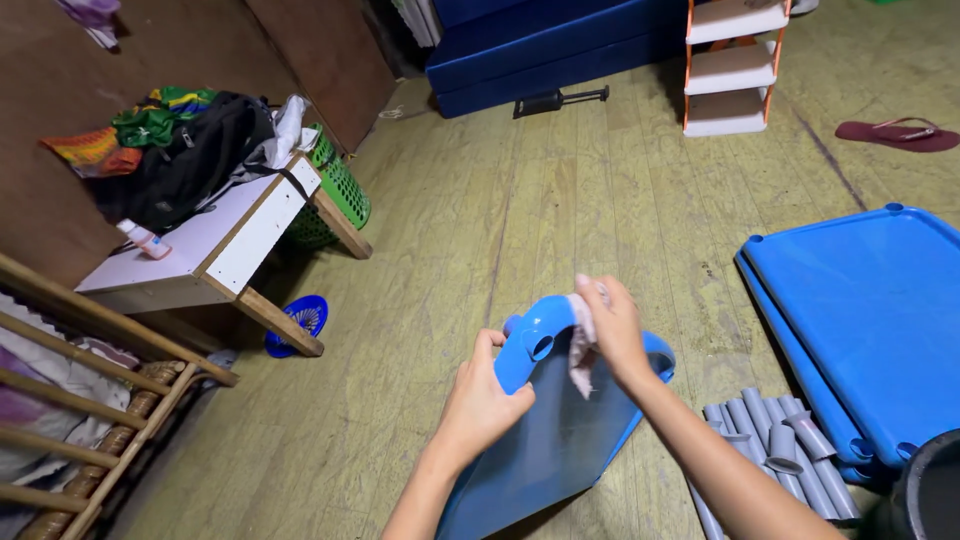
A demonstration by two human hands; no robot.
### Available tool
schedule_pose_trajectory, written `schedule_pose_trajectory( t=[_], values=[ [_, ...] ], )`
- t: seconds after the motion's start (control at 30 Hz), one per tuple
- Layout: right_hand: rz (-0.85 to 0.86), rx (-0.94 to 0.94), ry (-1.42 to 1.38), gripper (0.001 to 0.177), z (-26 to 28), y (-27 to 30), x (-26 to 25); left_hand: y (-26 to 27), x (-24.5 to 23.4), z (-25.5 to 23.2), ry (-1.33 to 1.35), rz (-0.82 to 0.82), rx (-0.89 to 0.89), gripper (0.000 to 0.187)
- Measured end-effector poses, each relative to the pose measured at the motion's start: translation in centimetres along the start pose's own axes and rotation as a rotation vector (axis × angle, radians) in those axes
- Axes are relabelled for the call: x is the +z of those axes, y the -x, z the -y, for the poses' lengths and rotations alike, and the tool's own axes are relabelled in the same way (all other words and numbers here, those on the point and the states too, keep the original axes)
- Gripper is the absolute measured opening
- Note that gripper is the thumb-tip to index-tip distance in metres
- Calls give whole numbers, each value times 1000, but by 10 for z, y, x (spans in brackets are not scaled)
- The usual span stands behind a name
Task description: The person wipes a blue plastic tray with a cloth, then inserts several gray plastic legs into the tray's corner sockets. The person continues to wipe the tray and legs while assembling them.
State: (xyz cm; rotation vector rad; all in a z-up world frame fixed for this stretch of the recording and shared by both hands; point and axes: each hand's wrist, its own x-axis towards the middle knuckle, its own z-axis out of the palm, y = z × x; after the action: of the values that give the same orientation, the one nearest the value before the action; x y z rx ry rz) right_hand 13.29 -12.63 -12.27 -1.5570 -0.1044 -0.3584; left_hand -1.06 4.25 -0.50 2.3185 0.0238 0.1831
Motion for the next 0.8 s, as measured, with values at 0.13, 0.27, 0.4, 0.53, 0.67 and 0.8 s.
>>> schedule_pose_trajectory(
  t=[0.13, 0.27, 0.4, 0.53, 0.67, 0.8],
  values=[
    [7, -364, 232, 31, 78, 29, 27, -8, 4, 1, 26, -3, -28, 44],
    [43, -210, 143, 28, 80, 18, 30, -11, 3, 8, 52, -20, 66, 39],
    [44, 69, -214, 30, 0, -10, 28, -11, 0, 16, 129, 0, 42, 51],
    [-17, 176, -163, 32, -116, -6, 6, -5, -16, 28, 218, 7, 36, 55],
    [-93, 41, 598, 38, -196, 5, -21, 0, -24, 40, 205, 26, -27, 56],
    [-117, 115, 495, 39, -181, -7, -6, 0, -24, 44, 168, 30, -54, 50]
  ],
)
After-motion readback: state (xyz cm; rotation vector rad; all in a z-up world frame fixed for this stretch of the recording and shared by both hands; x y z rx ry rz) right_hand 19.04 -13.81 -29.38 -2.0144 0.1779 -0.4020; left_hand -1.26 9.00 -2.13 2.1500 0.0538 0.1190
